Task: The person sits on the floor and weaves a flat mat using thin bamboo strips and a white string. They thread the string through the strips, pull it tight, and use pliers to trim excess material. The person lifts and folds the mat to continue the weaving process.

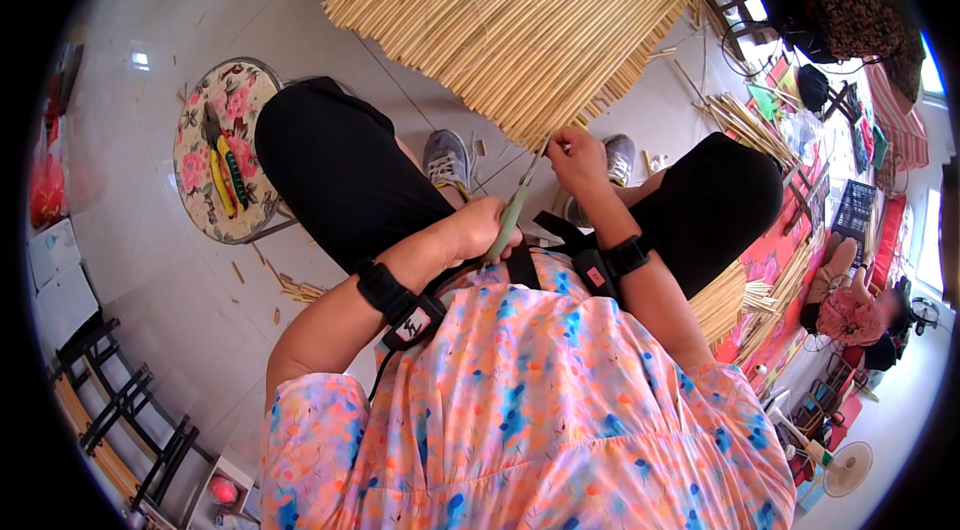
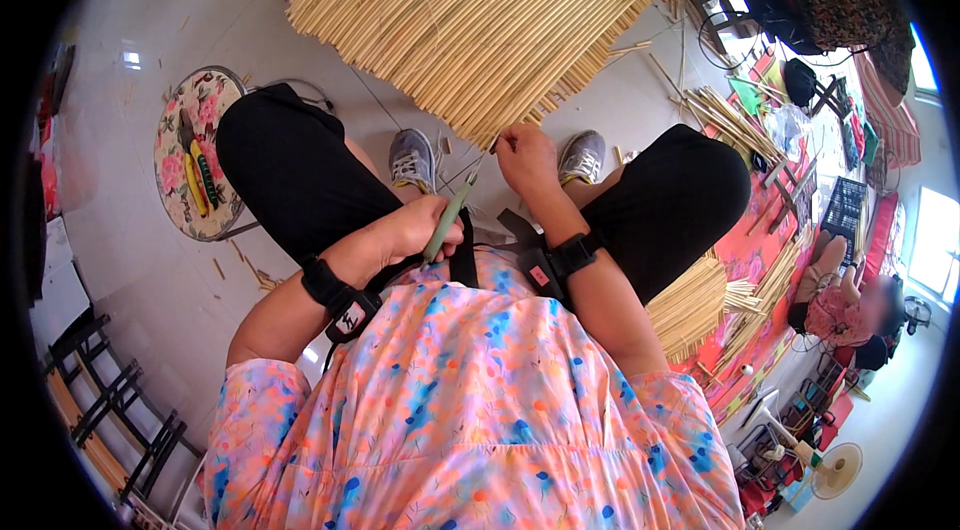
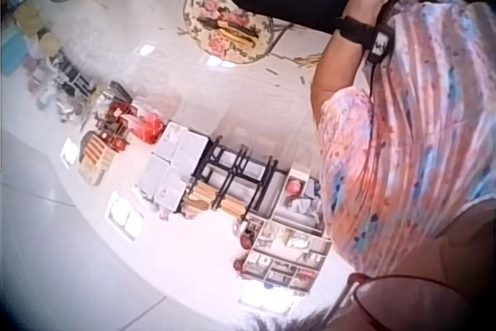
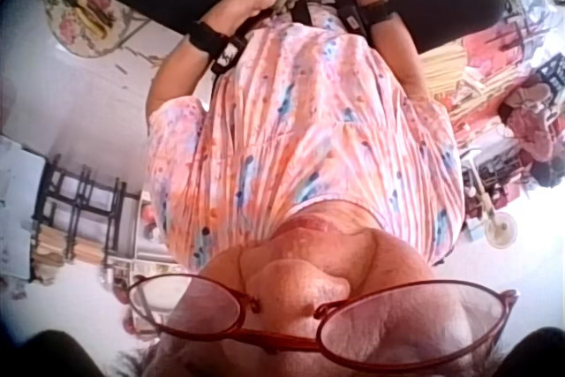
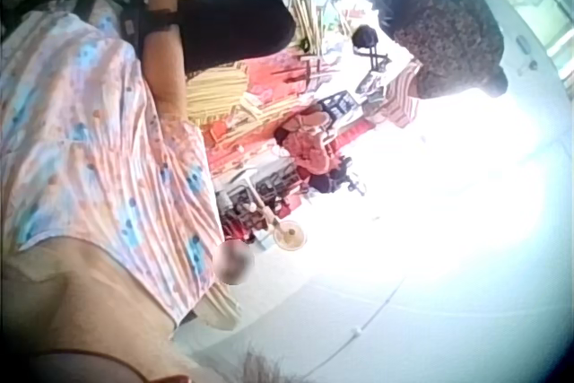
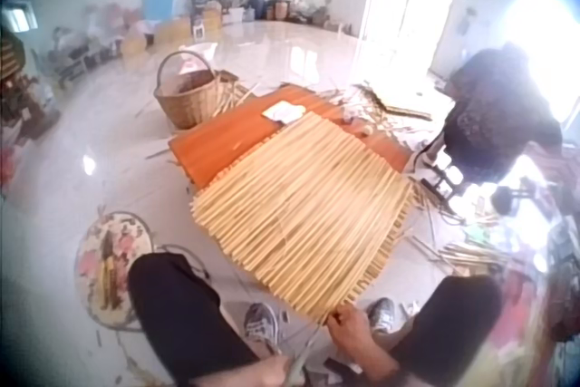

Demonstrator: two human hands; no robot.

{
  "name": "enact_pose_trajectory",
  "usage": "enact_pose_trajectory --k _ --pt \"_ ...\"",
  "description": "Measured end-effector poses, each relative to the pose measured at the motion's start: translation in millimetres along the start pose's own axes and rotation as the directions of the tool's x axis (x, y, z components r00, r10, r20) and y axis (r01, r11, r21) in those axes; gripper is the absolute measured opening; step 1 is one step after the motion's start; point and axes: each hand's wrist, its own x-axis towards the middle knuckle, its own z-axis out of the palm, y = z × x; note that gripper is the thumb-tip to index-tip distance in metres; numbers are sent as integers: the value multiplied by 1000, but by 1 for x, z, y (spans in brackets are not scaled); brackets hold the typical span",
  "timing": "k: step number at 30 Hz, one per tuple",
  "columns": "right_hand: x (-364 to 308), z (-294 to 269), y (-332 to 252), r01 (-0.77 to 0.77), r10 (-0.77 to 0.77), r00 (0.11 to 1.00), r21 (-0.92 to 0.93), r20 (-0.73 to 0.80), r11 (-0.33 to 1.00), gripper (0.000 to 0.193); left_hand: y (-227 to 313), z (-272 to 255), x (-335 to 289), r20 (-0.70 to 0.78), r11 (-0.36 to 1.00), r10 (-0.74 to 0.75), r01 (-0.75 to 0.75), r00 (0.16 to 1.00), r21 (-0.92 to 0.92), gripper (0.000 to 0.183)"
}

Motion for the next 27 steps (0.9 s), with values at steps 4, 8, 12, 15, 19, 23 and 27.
enact_pose_trajectory --k 4,8,12,15,19,23,27 --pt "0 0 2 2 -2 1000 -8 1 1000 14 2 -1 1 15 1000 5 -6 1000 24 13" --pt "1 0 4 -35 34 999 24 21 999 14 -3 -2 5 8 1000 17 -17 1000 9 15" --pt "2 0 6 -47 47 999 23 -16 999 16 -1 -4 5 34 1000 8 -9 999 25 15" --pt "8 5 17 -75 79 991 37 -111 996 17 5 -6 -2 85 999 29 -32 996 33 22" --pt "16 9 47 -140 250 942 413 -225 900 32 23 -18 -40 35 953 296 -293 955 -79 36" --pt "17 -7 44 -109 304 862 438 -405 892 32 44 -62 -106 -444 717 587 -689 677 -103 36" --pt "25 4 52 -87 450 761 612 -468 786 28 49 -130 -178 -854 741 482 -611 195 279 36"
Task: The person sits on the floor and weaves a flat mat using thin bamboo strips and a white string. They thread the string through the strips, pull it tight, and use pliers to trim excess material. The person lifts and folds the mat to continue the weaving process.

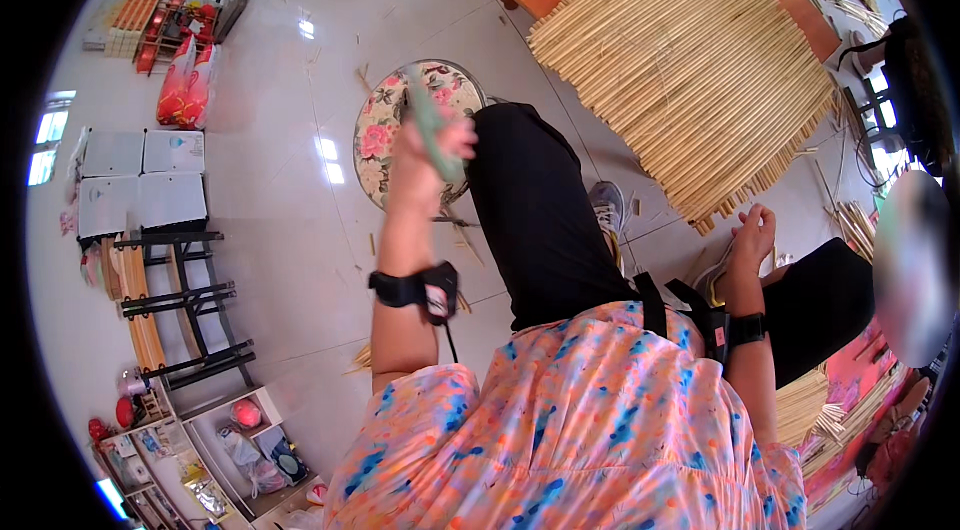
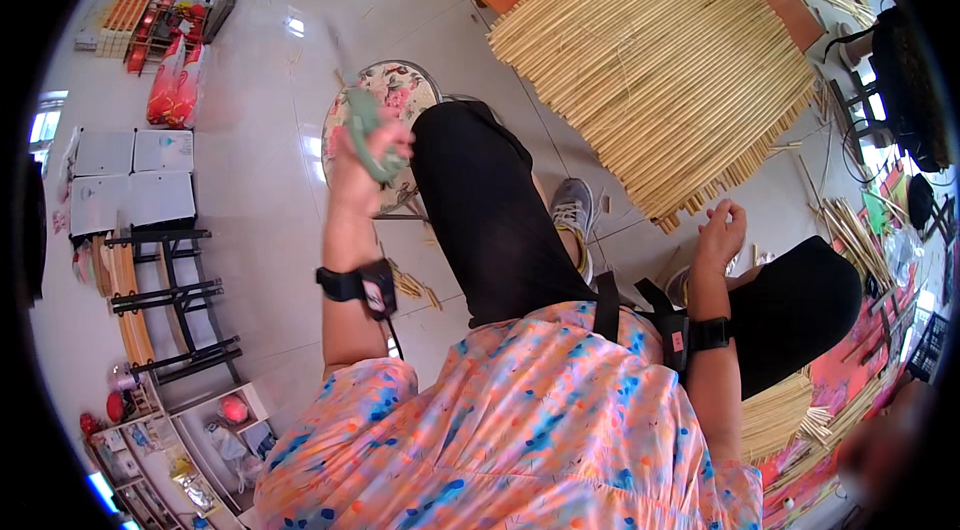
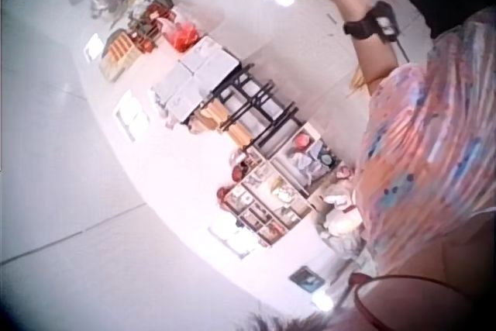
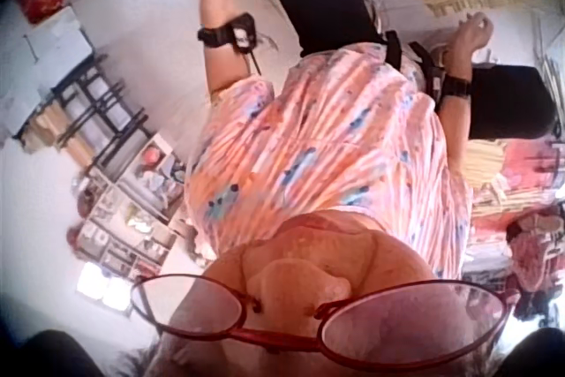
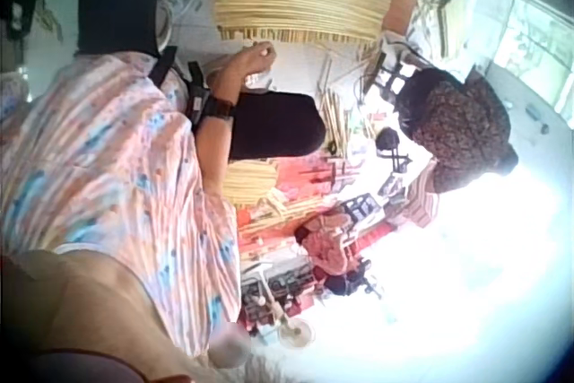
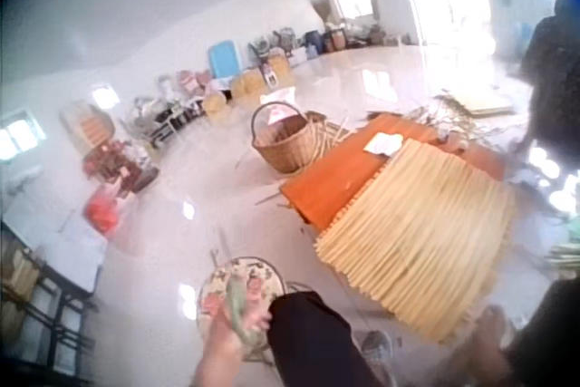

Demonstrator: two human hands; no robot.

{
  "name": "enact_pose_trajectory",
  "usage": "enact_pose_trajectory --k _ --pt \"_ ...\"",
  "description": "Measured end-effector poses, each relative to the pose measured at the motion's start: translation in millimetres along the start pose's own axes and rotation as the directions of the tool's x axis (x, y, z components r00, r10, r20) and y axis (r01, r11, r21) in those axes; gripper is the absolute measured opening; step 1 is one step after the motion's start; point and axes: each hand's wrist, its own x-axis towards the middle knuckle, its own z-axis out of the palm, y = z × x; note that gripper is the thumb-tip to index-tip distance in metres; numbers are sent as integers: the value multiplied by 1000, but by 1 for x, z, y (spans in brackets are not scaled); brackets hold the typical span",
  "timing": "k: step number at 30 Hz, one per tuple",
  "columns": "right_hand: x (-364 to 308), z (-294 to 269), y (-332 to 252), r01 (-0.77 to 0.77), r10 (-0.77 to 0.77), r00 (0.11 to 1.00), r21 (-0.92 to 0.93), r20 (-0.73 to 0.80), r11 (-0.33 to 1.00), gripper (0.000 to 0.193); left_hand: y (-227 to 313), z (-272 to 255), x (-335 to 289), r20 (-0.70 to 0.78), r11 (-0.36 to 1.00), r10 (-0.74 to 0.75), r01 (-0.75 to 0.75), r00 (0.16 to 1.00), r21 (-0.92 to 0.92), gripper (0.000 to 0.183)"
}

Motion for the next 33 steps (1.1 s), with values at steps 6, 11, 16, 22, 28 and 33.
enact_pose_trajectory --k 6,11,16,22,28,33 --pt "6 5 11 44 -44 999 117 4 992 28 -62 -149 46 -359 226 106 329 927 917 43" --pt "13 0 13 15 3 998 -256 68 967 29 -112 -164 37 -378 74 102 372 920 925 47" --pt "4 -2 3 74 -80 997 -238 -15 968 26 -109 -141 40 -316 89 126 307 940 948 44" --pt "-5 6 13 380 -480 873 -498 -86 780 28 -74 -130 44 -268 -30 -2 268 963 963 47" --pt "-20 1 -23 -5 51 982 -246 180 969 27 4 -52 62 108 20 324 -121 940 992 48" --pt "-27 4 -47 -174 81 861 141 502 975 25 68 85 86 500 472 344 -606 795 640 48"
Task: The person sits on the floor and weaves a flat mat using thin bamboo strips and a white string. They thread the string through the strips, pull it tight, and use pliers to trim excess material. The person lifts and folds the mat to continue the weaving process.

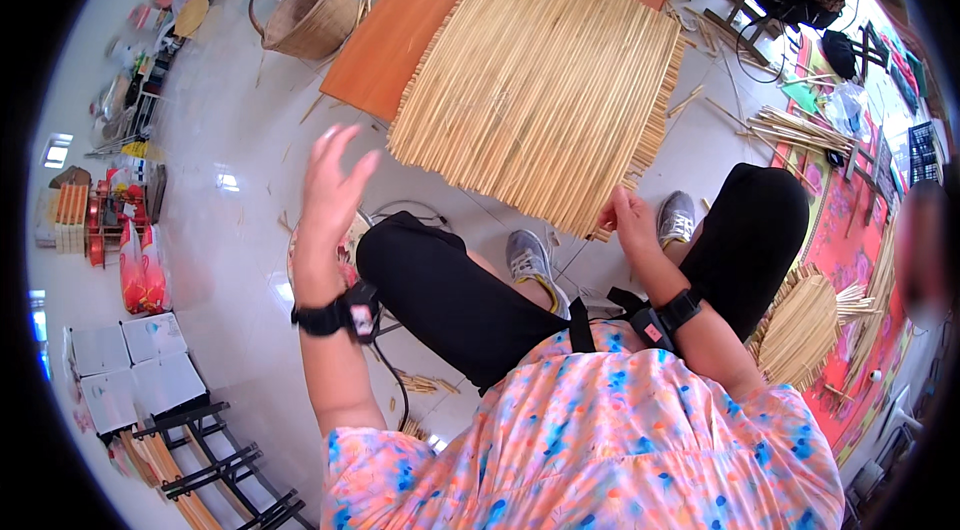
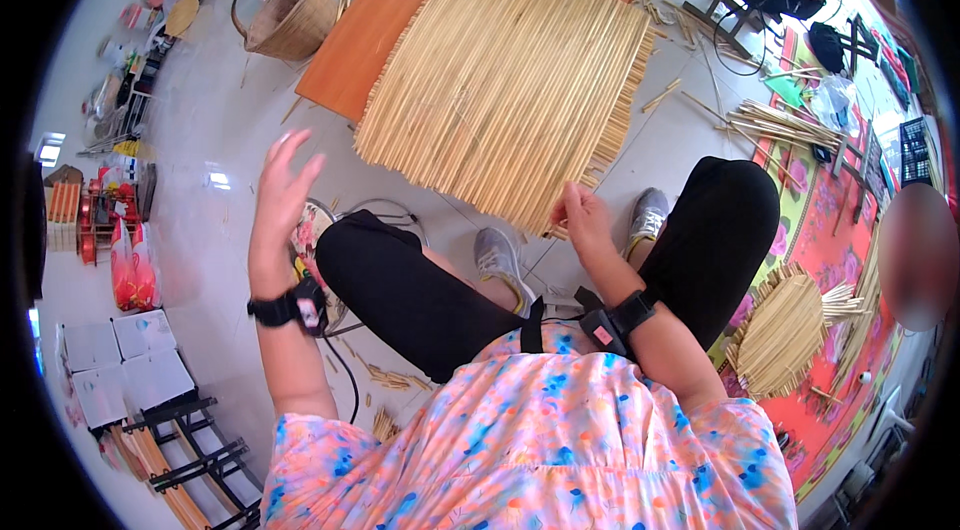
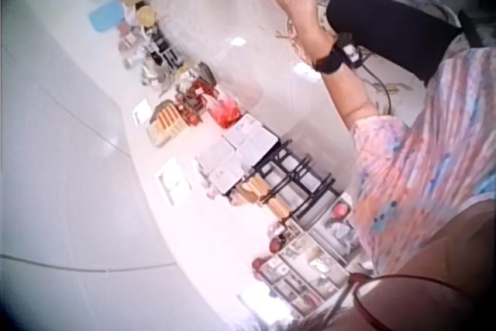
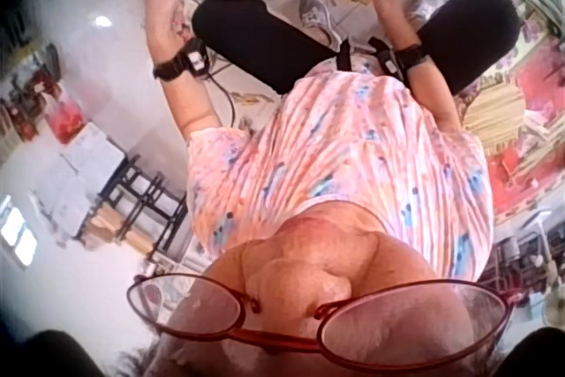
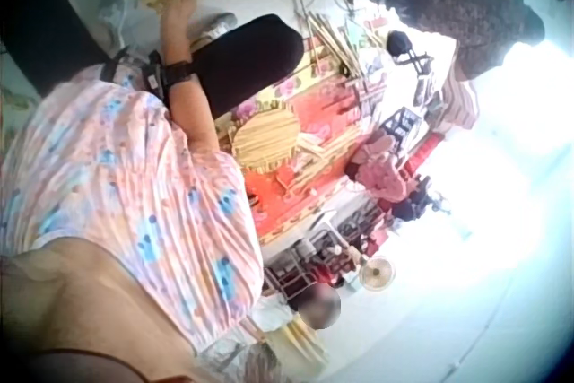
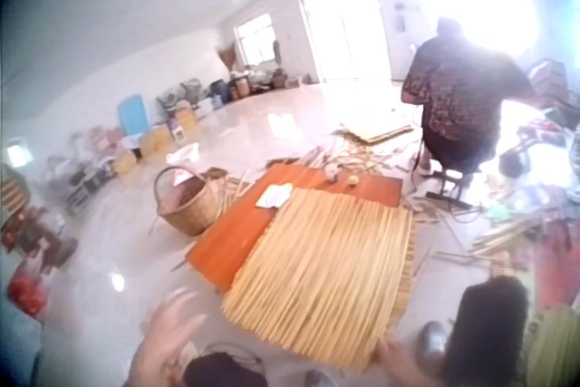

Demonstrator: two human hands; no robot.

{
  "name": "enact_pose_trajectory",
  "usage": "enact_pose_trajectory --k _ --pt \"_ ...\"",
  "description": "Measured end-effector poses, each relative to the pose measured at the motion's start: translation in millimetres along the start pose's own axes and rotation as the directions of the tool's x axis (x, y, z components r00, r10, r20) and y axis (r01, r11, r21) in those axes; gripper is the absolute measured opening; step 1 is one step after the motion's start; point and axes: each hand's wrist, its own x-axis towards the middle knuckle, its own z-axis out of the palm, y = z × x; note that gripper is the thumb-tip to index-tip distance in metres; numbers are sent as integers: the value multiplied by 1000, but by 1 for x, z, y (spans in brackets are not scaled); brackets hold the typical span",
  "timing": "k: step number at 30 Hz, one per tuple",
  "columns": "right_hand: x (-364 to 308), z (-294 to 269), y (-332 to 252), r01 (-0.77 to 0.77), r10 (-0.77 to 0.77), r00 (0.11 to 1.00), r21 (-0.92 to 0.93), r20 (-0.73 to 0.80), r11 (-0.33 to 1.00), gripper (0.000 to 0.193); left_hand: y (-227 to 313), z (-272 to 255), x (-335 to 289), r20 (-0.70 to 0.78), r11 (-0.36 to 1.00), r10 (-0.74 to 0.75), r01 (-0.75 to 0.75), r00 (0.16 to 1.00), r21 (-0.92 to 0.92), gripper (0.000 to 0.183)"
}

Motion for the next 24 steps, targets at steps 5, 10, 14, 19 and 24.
enact_pose_trajectory --k 5,10,14,19,24 --pt "-4 12 -3 -29 22 999 167 44 986 11 8 110 91 254 991 110 -87 961 -100 41" --pt "0 11 -8 -62 52 996 151 65 987 12 0 222 120 215 988 114 -133 970 76 35" --pt "0 14 -10 -73 64 994 103 85 992 14 19 246 121 152 970 -11 -26 988 241 22" --pt "-1 22 -4 -45 35 991 79 126 996 11 5 257 120 107 933 8 -46 994 357 15" --pt "0 21 -2 -33 29 997 47 78 998 16 38 211 113 566 819 -168 434 807 -376 13"
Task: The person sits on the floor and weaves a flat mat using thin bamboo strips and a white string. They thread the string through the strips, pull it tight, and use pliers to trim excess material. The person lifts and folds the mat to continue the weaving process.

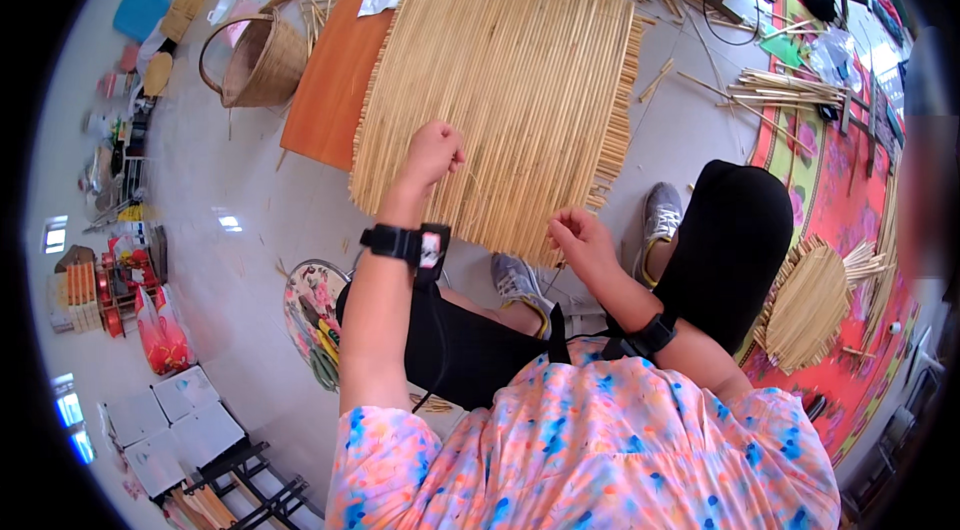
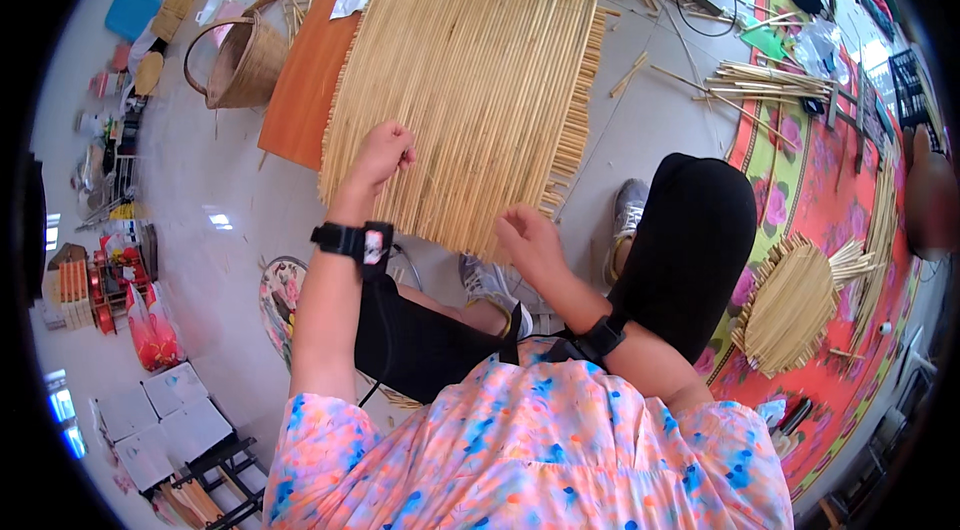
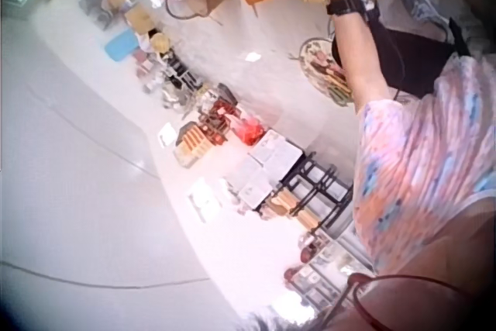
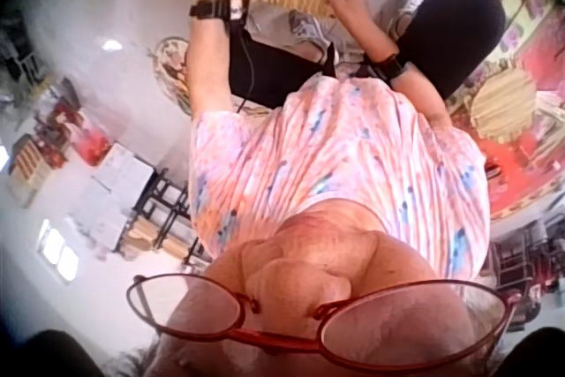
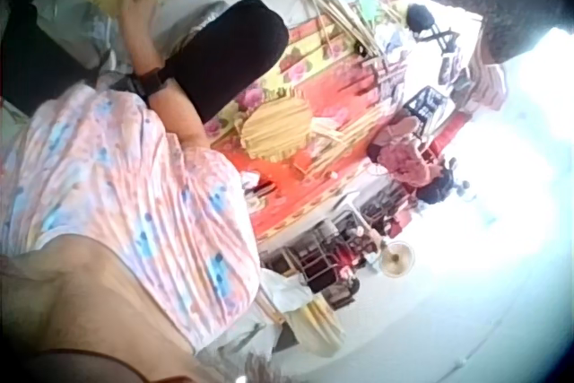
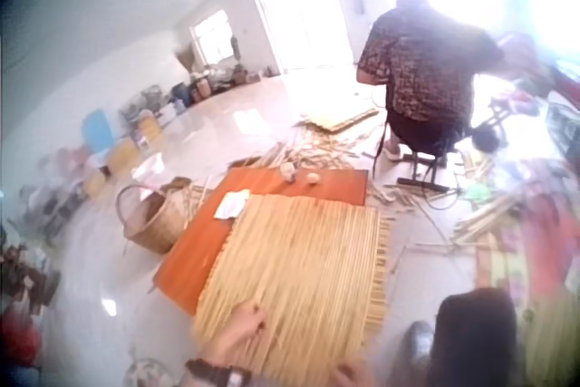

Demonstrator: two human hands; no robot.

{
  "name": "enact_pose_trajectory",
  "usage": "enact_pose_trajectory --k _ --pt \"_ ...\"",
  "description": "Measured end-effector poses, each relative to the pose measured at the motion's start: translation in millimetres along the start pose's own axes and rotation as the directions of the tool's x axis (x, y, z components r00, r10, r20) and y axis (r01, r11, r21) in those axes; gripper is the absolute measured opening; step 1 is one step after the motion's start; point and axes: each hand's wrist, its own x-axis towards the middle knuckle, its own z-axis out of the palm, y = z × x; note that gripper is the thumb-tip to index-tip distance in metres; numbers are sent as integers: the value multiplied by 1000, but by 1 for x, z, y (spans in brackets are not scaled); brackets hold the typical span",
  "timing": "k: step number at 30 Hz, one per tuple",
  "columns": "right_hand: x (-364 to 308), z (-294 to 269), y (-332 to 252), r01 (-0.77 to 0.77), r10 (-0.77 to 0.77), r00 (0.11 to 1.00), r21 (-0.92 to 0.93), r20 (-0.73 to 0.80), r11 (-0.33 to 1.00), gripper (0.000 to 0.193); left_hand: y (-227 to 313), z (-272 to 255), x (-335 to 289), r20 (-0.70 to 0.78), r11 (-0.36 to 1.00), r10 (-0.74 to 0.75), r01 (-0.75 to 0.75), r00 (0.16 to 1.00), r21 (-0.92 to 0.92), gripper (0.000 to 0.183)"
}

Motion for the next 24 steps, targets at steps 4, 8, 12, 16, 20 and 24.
enact_pose_trajectory --k 4,8,12,16,20,24 --pt "-13 -4 -43 -161 121 977 244 173 956 25 65 8 -80 288 994 44 -12 957 -111 14" --pt "-22 -1 -48 -320 101 903 498 417 806 30 72 30 -138 383 982 170 -189 908 14 15" --pt "-31 3 -59 -349 -50 849 628 527 695 28 83 47 -186 310 886 279 -368 909 282 12" --pt "-40 2 -63 -292 -96 858 633 504 717 21 74 51 -209 250 789 347 -425 904 443 14" --pt "-50 -3 -73 -119 -138 884 499 447 858 19 73 43 -230 206 666 435 -467 877 582 17" --pt "-61 -10 -74 102 -261 834 331 485 938 20 71 44 -234 -20 799 529 -490 848 347 20"
